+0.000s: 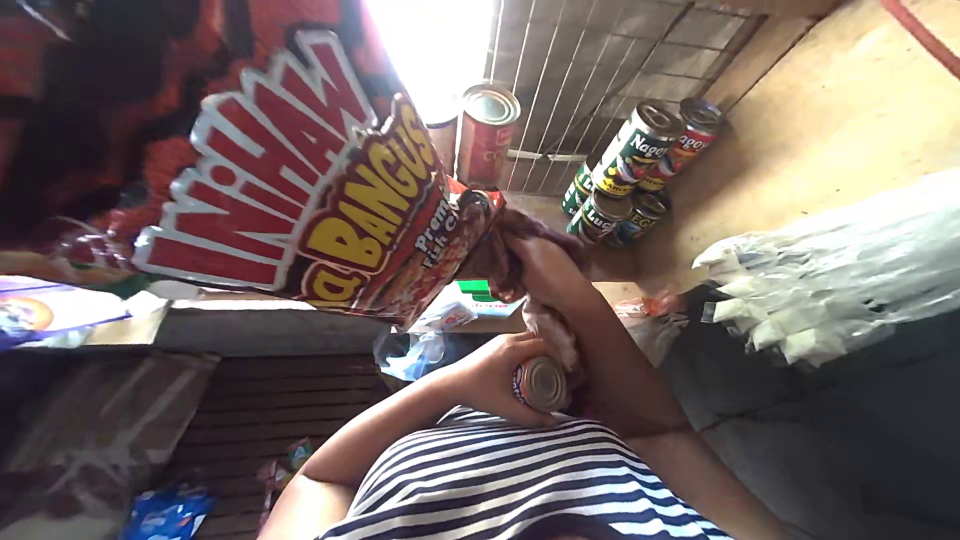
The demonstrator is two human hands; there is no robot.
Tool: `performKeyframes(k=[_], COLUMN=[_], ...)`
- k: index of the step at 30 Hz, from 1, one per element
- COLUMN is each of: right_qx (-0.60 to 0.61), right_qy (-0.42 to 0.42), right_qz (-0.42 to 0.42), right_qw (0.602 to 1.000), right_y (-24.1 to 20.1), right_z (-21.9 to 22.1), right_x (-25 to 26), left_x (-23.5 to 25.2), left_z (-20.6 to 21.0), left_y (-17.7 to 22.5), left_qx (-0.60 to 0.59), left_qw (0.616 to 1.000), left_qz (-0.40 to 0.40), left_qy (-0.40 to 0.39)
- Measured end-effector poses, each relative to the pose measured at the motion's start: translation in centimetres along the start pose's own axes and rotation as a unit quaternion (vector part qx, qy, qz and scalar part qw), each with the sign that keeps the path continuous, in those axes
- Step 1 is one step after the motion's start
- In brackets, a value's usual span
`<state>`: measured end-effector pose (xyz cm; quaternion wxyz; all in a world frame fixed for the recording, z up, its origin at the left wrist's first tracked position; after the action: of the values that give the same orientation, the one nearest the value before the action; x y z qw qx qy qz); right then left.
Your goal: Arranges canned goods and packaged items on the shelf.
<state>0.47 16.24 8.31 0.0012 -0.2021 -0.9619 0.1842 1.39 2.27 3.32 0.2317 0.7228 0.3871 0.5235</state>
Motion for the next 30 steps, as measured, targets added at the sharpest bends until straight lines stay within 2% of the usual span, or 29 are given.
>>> performKeyframes(k=[3,6,9,10,13,15,19,23,25,26,28,30], right_qx=[-0.008,-0.043,-0.031,-0.014,0.02,0.014,0.017,0.093,0.08,0.061,0.047,0.078], right_qy=[-0.017,0.003,0.093,0.099,0.019,0.025,0.025,-0.014,-0.024,-0.005,0.089,0.161], right_qz=[-0.039,0.018,0.031,0.029,0.008,-0.032,-0.084,-0.184,-0.162,-0.132,-0.094,-0.083], right_qw=[0.999,0.999,0.995,0.995,1.0,0.999,0.996,0.978,0.983,0.989,0.99,0.98], right_y=[0.9,0.5,0.3,0.3,0.2,0.0,0.4,4.2,5.5,6.0,6.7,6.8], right_z=[-0.8,-3.6,-4.6,-4.4,-1.8,-0.4,0.2,-0.4,-2.0,-2.8,-3.9,-4.8], right_x=[-5.8,-7.4,-2.7,-0.5,4.2,4.6,0.1,-6.7,-9.7,-10.9,-12.7,-14.2], left_x=[-0.3,-0.2,0.4,0.5,0.3,0.0,-0.5,-0.5,-0.4,-0.3,-0.2,-0.1], left_z=[-0.3,-0.3,-0.2,-0.1,-0.4,-0.7,-0.5,-0.7,-0.7,-0.7,-0.7,-1.0], left_y=[0.6,1.0,1.4,1.4,1.1,0.8,0.9,0.7,0.4,0.3,-0.1,-0.4], left_qx=[0.014,0.004,0.013,0.021,0.053,0.061,0.056,0.05,0.036,0.035,0.041,0.042], left_qw=[1.0,1.0,1.0,1.0,0.998,0.997,0.998,0.998,0.999,0.998,0.997,0.995], left_qz=[0.005,0.004,0.0,-0.004,-0.033,-0.041,-0.039,-0.037,-0.031,-0.035,-0.064,-0.09], left_qy=[-0.006,-0.01,-0.013,-0.009,0.022,0.032,0.014,-0.008,-0.025,-0.031,-0.027,0.006])
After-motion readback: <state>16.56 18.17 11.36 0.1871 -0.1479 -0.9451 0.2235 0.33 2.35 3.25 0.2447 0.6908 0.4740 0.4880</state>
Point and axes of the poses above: each hand's wrist, its own x-axis towards the middle knuckle, its own z-axis out of the palm, y = z × x, the point moved 4 cm from there along x, towards the middle knuckle, and after that the axes turned 10 degrees about z, right-handed, at the moved point
